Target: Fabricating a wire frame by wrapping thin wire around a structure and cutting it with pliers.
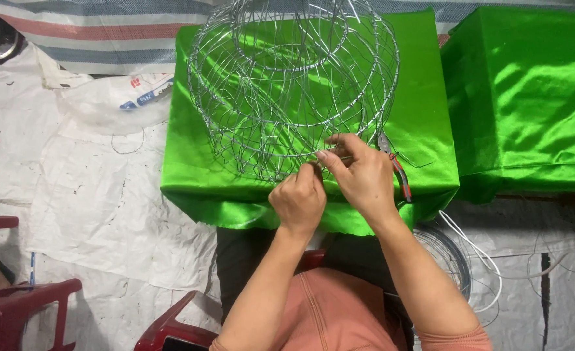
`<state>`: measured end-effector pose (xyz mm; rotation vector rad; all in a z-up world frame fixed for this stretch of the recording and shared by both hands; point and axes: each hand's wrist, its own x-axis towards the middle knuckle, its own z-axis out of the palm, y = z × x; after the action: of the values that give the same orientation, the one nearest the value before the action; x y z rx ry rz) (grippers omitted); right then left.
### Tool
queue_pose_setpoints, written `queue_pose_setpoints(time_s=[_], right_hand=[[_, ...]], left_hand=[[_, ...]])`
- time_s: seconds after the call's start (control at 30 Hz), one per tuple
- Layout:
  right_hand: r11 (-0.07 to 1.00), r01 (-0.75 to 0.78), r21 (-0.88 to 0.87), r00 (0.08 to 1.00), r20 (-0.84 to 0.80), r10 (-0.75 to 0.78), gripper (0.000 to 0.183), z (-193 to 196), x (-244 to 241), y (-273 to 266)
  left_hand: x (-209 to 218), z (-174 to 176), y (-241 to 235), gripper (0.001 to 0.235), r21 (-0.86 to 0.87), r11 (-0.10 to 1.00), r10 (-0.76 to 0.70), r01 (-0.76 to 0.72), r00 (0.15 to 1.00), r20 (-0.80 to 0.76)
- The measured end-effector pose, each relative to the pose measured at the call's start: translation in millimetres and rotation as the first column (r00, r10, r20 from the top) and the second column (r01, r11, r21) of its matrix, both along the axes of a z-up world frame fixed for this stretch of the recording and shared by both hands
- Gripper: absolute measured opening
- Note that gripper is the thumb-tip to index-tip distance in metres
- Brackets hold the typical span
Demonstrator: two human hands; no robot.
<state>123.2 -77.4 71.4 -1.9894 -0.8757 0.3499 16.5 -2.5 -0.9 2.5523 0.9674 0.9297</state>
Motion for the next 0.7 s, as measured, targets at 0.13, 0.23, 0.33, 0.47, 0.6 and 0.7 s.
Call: queue_pose_setpoints(time_s=[0.13,0.23,0.33,0.47,0.6,0.7], right_hand=[[0.977,0.13,0.17,0.708,0.674,-0.211,0.044,-16,-8,-13],[0.977,0.032,0.212,0.476,0.856,-0.202,0.03,-11,-8,-7],[0.988,0.037,0.15,0.42,0.895,-0.151,0.029,-15,-2,-3],[0.99,0.006,0.138,0.558,0.821,-0.118,0.042,-34,2,-3],[0.987,-0.045,0.152,0.679,0.73,-0.081,0.046,-35,1,-3],[0.983,-0.066,0.17,0.718,0.692,-0.072,0.042,-34,1,-3]], left_hand=[[0,16,-1,0.009,-0.037,0.999,-0.019,0.021,0.998,0.056],[-2,19,-2,0.012,-0.04,0.999,-0.022,0.026,0.995,0.094],[-1,19,1,0.014,-0.013,0.999,-0.029,0.03,0.997,0.078],[-2,18,-1,0.013,-0.069,0.997,-0.039,0.045,0.995,0.09],[4,24,-5,0.015,-0.073,0.994,-0.072,0.085,0.984,0.164],[9,15,0,0.018,-0.03,0.997,-0.069,0.073,0.991,0.114]])
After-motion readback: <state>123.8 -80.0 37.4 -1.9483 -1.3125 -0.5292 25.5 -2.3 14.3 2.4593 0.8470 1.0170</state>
